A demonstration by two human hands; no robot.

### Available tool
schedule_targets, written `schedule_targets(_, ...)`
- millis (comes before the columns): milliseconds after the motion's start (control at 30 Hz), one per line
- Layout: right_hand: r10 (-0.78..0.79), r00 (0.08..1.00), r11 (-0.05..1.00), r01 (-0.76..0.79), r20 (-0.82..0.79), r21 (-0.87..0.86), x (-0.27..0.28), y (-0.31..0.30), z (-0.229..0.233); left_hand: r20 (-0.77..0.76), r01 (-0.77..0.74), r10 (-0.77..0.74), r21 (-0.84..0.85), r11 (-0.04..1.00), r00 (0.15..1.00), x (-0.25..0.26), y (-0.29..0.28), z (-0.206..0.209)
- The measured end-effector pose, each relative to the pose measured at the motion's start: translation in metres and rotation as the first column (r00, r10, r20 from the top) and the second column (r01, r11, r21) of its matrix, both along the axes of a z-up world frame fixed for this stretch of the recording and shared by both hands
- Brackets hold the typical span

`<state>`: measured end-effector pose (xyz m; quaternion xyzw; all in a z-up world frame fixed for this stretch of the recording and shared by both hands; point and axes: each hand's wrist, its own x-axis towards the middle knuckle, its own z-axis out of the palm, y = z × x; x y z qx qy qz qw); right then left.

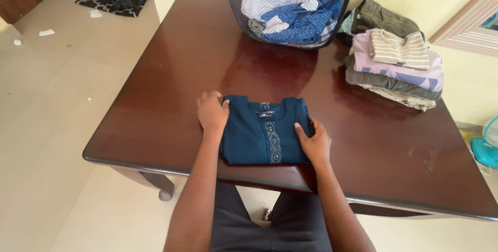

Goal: The person folds a striped shirt and a dark teal shirt on a table, smoothing and aligning each piece before stacking them. The person then reaches into a laundry basket and pulls out a white garment to begin folding.

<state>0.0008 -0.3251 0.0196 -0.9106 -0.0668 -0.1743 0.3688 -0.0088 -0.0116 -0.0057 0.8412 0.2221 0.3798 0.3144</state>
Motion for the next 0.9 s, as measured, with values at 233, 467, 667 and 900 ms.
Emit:
schedule_targets(233, 0.013, 0.999, 0.992, -0.017, -0.036, -0.127, 0.003, -0.001, -0.008, -0.416, -0.025, -0.074, -0.228, 0.973, 0.907, -0.01, -0.004, 0.021)
schedule_targets(467, -0.016, 0.998, 0.971, 0.0, -0.065, -0.237, 0.008, -0.001, -0.022, 0.181, 0.341, -0.345, -0.801, 0.491, 0.921, 0.023, 0.007, -0.017)
schedule_targets(667, -0.034, 0.997, 0.977, 0.019, -0.067, -0.214, 0.007, -0.002, -0.022, 0.106, 0.318, -0.385, -0.779, 0.541, 0.917, 0.031, 0.013, -0.02)
schedule_targets(900, -0.011, 0.995, 0.995, 0.0, 0.103, 0.101, 0.003, -0.01, -0.011, -0.272, -0.004, -0.003, -0.024, 1.0, 0.962, -0.009, -0.005, 0.037)
